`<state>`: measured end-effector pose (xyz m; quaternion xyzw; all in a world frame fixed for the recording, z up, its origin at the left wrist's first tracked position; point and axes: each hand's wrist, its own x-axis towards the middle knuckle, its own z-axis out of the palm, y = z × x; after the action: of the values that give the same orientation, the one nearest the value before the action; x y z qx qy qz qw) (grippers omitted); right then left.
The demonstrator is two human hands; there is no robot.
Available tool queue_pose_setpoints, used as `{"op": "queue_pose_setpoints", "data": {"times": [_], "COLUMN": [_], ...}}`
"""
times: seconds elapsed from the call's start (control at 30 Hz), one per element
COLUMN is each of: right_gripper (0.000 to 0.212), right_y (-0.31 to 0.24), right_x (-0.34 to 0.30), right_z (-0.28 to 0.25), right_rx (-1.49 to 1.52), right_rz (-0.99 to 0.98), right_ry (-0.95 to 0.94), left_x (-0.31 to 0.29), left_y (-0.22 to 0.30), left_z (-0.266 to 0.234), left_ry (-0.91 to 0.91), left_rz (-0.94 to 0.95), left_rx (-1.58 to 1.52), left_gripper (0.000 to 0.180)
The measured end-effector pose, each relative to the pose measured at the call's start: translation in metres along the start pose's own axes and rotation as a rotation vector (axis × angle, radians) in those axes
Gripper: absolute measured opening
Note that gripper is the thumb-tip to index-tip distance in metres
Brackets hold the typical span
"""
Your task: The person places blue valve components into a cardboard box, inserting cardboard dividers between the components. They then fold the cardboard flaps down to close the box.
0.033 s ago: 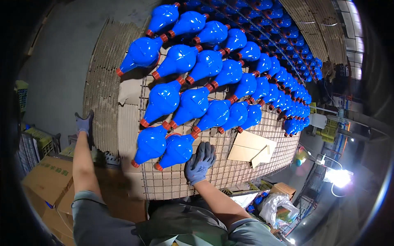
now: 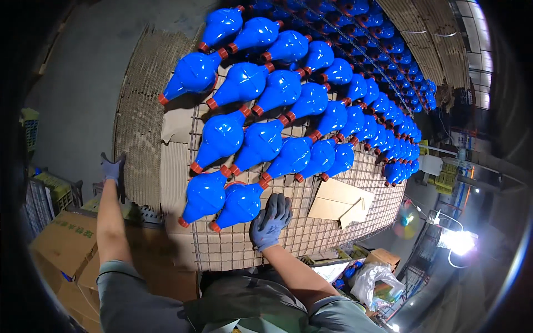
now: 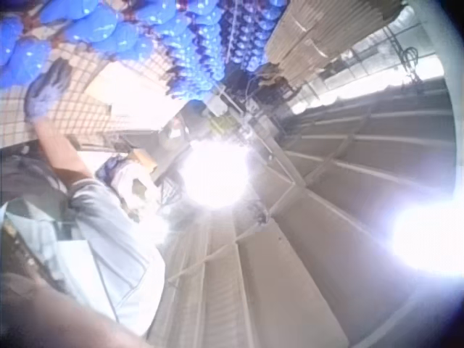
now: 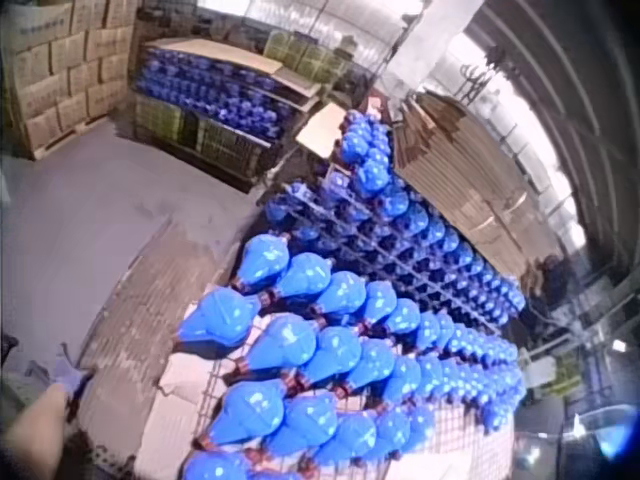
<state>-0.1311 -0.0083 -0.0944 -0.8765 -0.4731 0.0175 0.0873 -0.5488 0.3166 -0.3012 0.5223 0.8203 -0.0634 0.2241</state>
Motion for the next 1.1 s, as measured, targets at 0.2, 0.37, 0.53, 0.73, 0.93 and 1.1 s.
{"op": "queue_pose_setpoints", "data": {"times": [0.2,0.37,0.53,0.73,0.93,1.1], "right_gripper": [0.061,0.064,0.065,0.061,0.059,0.039], "right_y": [-0.002,0.000,0.010,0.077,0.223,0.362], "right_x": [0.002,-0.005,-0.011,0.007,-0.085,-0.242], "right_z": [-0.011,-0.012,-0.002,-0.082,-0.270,-0.349], "right_rx": [0.016,0.034,0.076,1.169,1.566,1.702], "right_rz": [-0.021,0.033,0.042,0.141,0.055,0.428], "right_ry": [0.014,-0.012,-0.041,-0.260,0.212,0.298], "left_x": [0.024,-0.109,-0.324,-0.503,-0.566,-0.605], "left_y": [-0.039,0.026,0.049,-0.011,0.016,0.066], "left_z": [-0.118,-0.350,-0.430,-0.472,-0.357,-0.290], "left_ry": [0.099,0.018,0.359,0.552,0.170,-0.228], "left_rz": [0.317,0.460,0.666,0.904,0.933,1.046], "left_rx": [0.055,-0.312,-0.700,-0.794,-0.920,-0.876], "left_gripper": [0.055,0.036,0.029,0.032,0.036,0.039]}}
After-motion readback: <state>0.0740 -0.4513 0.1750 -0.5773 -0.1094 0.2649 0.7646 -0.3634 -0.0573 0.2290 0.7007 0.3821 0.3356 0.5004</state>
